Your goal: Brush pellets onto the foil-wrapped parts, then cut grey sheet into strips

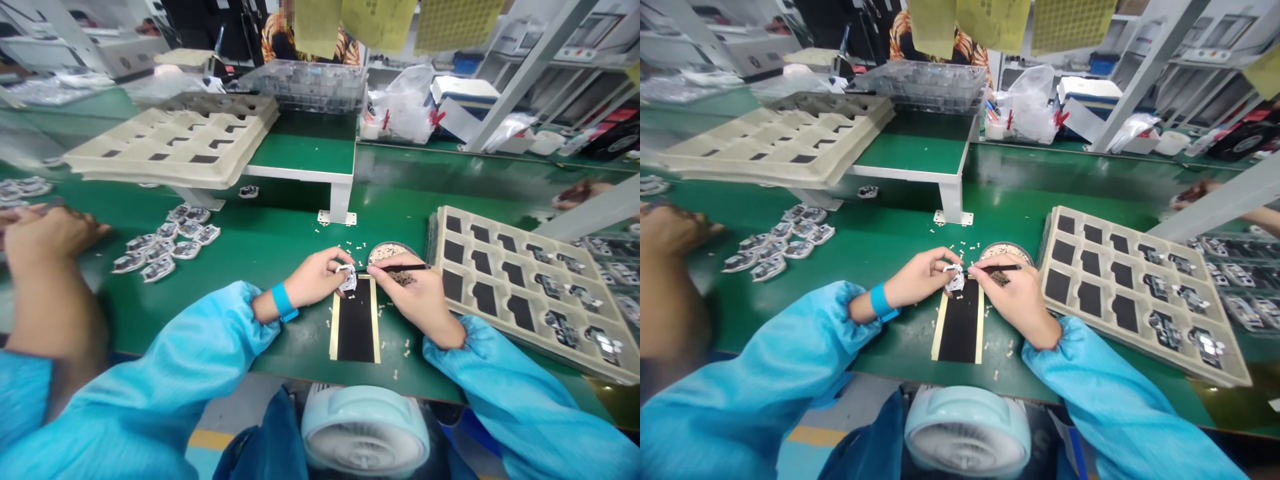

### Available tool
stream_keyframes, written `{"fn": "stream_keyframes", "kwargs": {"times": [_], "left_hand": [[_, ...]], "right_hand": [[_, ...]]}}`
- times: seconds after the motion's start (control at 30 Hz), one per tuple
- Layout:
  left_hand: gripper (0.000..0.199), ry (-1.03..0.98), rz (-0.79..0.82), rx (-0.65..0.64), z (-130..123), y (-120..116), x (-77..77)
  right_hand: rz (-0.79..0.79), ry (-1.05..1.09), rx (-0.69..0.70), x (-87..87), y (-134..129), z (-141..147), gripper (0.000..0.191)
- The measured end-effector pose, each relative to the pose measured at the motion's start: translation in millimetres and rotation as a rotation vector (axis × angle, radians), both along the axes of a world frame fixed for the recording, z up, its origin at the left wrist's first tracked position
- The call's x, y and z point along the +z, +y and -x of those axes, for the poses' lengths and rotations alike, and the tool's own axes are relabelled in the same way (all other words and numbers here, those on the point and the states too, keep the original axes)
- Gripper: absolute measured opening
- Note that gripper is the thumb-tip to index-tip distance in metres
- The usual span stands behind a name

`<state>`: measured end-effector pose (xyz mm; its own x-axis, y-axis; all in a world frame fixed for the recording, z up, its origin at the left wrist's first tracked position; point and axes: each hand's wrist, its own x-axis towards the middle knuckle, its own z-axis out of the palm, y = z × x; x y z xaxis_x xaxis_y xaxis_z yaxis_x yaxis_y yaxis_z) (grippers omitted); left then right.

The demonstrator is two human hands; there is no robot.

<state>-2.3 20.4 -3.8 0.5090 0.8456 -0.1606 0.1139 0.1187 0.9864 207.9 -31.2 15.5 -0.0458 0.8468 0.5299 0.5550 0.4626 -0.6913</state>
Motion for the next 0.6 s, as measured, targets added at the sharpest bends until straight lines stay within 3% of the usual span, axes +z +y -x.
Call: {"fn": "stream_keyframes", "kwargs": {"times": [0.3,0.43,0.6], "left_hand": [[0.018,0.007,-0.007,0.001,0.6,-0.8,-0.4],[0.018,0.012,-0.015,0.01,0.6,-0.7,-2.5],[0.025,-0.008,-0.01,0.007,1.3,-1.8,-1.9]], "right_hand": [[0.008,-0.04,-0.015,0.2,2.0,1.2,0.007],[-0.092,-0.097,0.033,-3.2,2.2,0.6,0.005],[-0.183,-0.229,0.108,-4.8,-2.0,-0.8,0.015]]}}
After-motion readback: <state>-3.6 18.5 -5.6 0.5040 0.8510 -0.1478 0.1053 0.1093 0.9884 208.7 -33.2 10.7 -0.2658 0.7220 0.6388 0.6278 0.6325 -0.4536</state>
